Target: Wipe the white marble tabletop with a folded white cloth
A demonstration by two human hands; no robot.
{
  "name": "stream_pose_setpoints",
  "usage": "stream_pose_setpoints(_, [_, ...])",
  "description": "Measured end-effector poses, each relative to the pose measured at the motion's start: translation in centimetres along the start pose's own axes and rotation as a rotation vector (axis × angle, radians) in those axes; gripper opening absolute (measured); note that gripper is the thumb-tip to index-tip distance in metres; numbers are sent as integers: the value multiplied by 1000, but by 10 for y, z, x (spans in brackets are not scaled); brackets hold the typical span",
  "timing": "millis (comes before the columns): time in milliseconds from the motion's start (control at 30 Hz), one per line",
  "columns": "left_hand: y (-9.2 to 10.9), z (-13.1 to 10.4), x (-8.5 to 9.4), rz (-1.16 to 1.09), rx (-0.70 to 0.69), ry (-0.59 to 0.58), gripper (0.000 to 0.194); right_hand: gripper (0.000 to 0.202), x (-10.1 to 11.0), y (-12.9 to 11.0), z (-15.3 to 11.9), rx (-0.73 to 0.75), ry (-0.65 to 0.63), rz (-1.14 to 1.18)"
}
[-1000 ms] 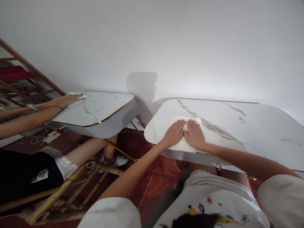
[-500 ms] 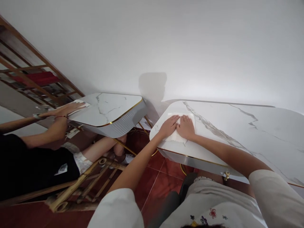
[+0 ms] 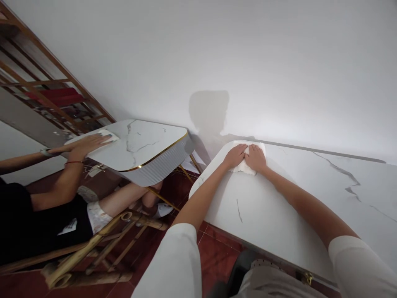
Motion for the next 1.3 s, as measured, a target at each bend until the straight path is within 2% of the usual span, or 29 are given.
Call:
stream_pose_setpoints(133, [-9, 24, -4, 19, 24, -3, 47, 55, -5, 12, 26, 24, -8, -30])
stream_pose_setpoints(267, [-24, 39, -4, 37, 20, 8, 48, 54, -12, 11, 49, 26, -2, -64])
stream_pose_setpoints(400, [-40, 42, 0, 40, -39, -7, 48, 53, -20, 0, 59, 6, 22, -73])
stream_pose_setpoints(533, [-51, 33, 5, 37, -68, -9, 47, 53, -22, -16, 52, 4, 54, -60])
stream_pose_setpoints(700, [-55, 3, 12, 62, -105, -10, 47, 55, -20, -41, 27, 6, 71, -33])
stream_pose_setpoints(867, [-48, -42, 25, 83, -127, 10, 47, 56, -15, -68, -7, 33, 35, 9])
stream_pose_setpoints(1100, [-27, -109, 37, 118, -85, 21, 48, 57, -3, -98, -60, 70, -31, 50])
stream_pose_setpoints(1300, [-2, -157, 45, 169, -70, 33, 48, 57, 9, -118, -105, 109, -65, 89])
Point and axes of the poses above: each hand's wrist, its own z-axis towards the middle knuckle, its own x-axis out of the back of the hand, y = z × x, the point moved 3 cm from there along z, towards the middle knuckle, and after that the axes turned 5 degrees about x, right-handed, at the moved point
